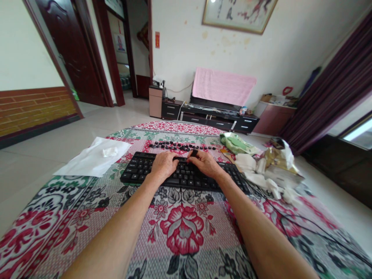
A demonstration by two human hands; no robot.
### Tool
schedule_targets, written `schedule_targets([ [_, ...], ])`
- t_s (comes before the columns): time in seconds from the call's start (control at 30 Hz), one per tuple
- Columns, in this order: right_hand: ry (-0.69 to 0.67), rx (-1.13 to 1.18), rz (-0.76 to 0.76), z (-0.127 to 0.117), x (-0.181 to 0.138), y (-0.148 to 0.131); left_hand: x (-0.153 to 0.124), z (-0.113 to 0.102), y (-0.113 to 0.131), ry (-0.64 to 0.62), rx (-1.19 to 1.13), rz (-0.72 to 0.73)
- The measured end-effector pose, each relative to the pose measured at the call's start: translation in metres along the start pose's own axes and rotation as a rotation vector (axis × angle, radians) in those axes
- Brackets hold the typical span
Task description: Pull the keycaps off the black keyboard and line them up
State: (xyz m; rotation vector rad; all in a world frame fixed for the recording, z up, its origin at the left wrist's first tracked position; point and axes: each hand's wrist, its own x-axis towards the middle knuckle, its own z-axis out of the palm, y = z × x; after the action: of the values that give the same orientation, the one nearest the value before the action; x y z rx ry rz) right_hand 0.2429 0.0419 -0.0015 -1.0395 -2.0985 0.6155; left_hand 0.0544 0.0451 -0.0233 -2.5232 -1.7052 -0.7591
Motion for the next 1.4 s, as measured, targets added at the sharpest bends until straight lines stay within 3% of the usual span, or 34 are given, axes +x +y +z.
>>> schedule_targets([
  [0.2, 0.100, 0.160, 0.149, 0.000, -0.001, 0.009, 0.000, -0.001, 0.001, -0.001, 0.003, -0.017],
  [0.4, 0.093, 0.309, 0.175, -0.003, -0.002, 0.013, -0.001, -0.001, 0.001, -0.008, 0.016, -0.009],
  [0.73, 0.105, 0.220, 0.168, -0.003, -0.003, 0.011, -0.001, -0.001, 0.001, -0.018, 0.012, -0.020],
  [1.07, 0.383, 0.267, 0.292, -0.018, -0.006, 0.032, 0.000, 0.001, 0.001, -0.019, -0.006, -0.028],
  [1.4, 0.330, 0.202, 0.308, -0.018, -0.007, 0.028, -0.001, 0.000, 0.001, -0.008, -0.013, -0.018],
])
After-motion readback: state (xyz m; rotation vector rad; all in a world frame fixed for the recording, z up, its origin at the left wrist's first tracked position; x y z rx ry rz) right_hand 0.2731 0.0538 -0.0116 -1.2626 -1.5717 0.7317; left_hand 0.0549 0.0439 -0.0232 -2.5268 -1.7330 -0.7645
